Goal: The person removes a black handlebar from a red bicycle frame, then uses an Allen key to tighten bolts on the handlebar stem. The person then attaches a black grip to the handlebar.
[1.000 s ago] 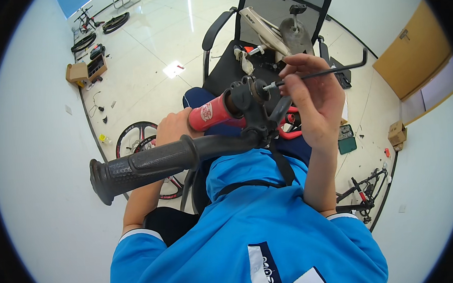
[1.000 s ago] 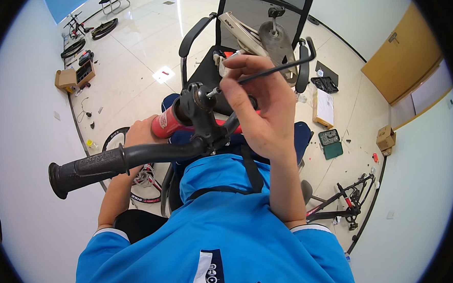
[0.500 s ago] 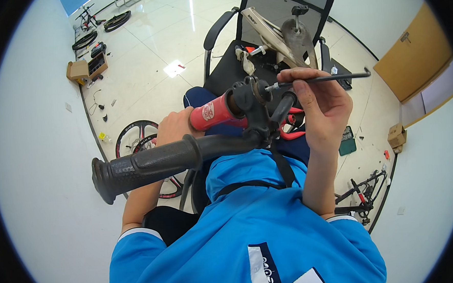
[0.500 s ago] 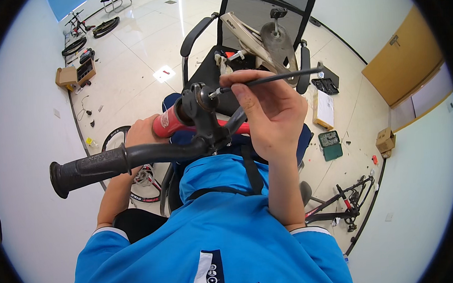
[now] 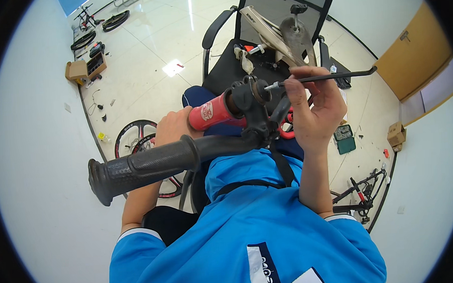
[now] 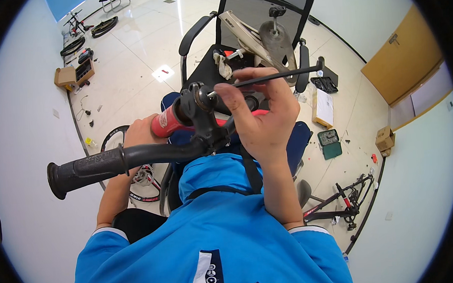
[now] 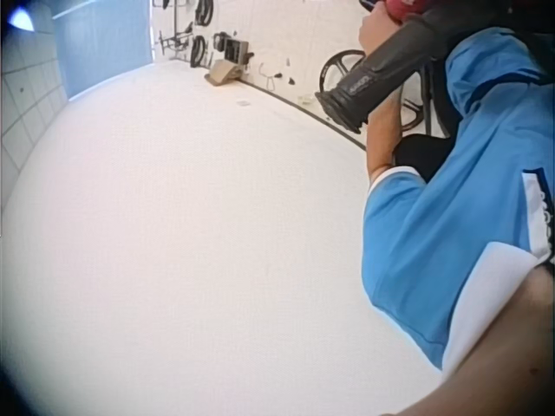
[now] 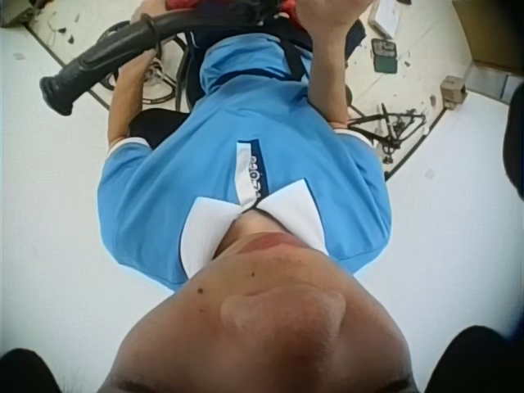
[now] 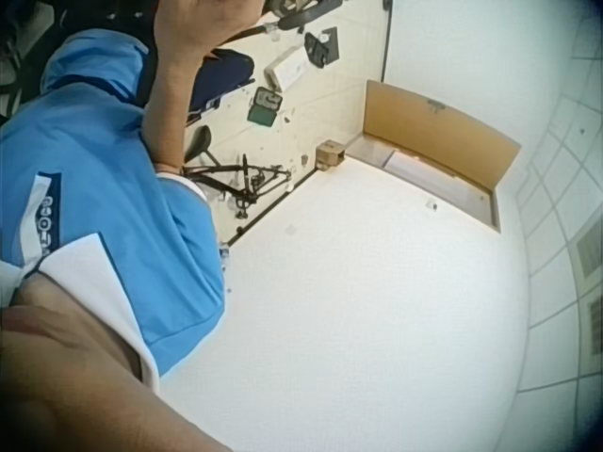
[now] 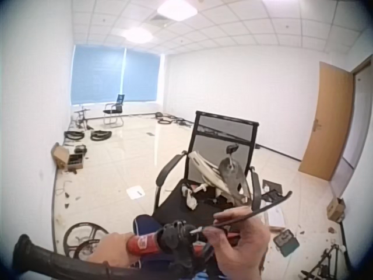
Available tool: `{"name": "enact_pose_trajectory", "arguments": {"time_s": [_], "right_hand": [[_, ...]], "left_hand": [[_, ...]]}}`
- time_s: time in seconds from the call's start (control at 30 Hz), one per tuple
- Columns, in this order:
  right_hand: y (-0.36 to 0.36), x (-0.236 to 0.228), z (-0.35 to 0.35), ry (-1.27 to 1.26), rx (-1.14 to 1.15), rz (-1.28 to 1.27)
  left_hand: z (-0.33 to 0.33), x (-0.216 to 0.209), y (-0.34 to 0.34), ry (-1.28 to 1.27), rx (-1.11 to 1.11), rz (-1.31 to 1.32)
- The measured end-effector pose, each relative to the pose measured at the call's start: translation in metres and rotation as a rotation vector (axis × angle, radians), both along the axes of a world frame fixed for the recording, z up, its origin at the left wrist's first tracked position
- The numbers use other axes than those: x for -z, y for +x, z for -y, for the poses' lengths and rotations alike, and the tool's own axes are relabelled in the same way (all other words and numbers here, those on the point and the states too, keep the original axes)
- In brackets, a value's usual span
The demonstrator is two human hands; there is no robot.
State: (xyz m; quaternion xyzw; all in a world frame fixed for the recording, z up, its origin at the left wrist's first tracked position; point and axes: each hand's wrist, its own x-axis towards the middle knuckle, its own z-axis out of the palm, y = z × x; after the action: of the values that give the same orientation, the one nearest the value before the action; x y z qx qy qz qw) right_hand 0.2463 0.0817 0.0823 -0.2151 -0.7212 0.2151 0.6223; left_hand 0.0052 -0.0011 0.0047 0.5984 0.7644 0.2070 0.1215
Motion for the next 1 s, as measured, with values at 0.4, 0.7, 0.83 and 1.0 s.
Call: {"name": "enact_pose_trajectory", "arguments": {"time_s": [0.4, 0.7, 0.83, 1.0], "right_hand": [[0.0, -0.005, 0.002, -0.259, -0.438, -0.206], [0.0, 0.004, 0.004, -0.155, -0.094, -0.059], [-0.001, 0.003, 0.002, -0.237, -0.232, -0.131], [0.002, -0.011, -0.002, -0.212, -0.391, -0.019]], "left_hand": [[-0.001, 0.005, -0.004, -0.009, 0.013, -0.009], [-0.002, 0.005, -0.003, -0.016, 0.015, -0.03], [-0.001, 0.002, 0.0, 0.011, 0.007, 0.007], [-0.001, 0.008, -0.006, 0.045, 0.01, -0.007]]}}
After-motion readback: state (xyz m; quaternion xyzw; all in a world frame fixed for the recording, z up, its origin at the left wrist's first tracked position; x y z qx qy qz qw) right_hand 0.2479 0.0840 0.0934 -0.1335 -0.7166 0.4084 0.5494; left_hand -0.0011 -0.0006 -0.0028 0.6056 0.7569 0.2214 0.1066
